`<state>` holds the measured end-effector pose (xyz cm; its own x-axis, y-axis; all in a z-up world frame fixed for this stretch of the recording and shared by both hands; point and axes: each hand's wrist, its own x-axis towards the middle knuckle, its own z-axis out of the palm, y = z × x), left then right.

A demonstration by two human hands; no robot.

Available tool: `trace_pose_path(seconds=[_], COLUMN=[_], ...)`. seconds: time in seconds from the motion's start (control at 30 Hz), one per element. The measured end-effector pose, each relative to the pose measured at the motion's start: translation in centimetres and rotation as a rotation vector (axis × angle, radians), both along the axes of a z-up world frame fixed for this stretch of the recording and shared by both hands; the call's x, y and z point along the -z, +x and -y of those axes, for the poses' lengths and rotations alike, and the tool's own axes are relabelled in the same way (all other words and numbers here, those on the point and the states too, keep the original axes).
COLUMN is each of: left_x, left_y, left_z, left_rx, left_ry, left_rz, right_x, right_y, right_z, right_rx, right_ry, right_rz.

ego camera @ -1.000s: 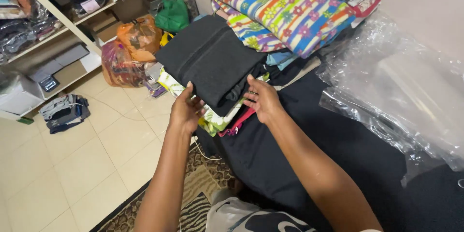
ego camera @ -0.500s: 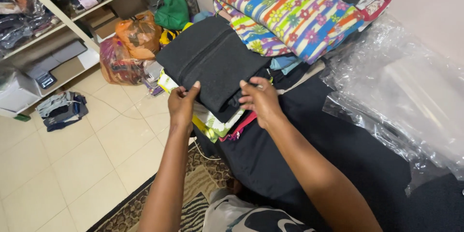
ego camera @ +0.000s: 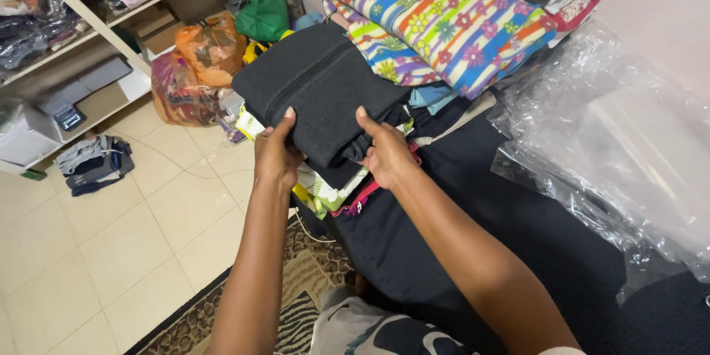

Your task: Fold and stack various items of clothing and linens on a work table, occasionally using a lint remover.

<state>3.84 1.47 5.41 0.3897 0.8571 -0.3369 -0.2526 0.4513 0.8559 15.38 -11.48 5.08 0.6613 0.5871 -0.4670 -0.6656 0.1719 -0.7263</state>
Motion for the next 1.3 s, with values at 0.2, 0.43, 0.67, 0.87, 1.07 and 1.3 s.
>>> trace_pose_path(seconds=[0.2, 0.43, 0.67, 0.87, 1.07, 1.3], left_x=[0.6, 4.2, 14.5, 15.1, 12.2, 16.7], left_y=[-0.8, -1.8, -6.2, -6.0, -0.3, 7.1], left_z=[1.1, -1.7, -6.4, -1.6, 11.5, 25.8], left_rx=[0.055, 0.264, 0.376, 0.544, 1.020, 1.324], left_ry=[-0.019, -0.220, -0.267, -0.265, -0.051, 0.003], left_rz=[0.135, 0.636, 0.699, 0.447, -0.069, -0.214], right_x=[-0.5, 6.0, 3.6, 8.2, 12.9, 13.6], right_y=[1.7, 3.7, -0.9, -1.1, -3.2, -8.3], right_z=[-2.5, -4.3, 6.4, 20.0, 34.0, 45.7], right_rx=[0.101, 0.155, 0.033, 0.029, 0.253, 0.575], right_ry=[-0.004, 0.144, 0.267, 0.137, -0.142, -0.491], right_rz=[-0.055, -0.089, 0.085, 0.222, 0.267, 0.308])
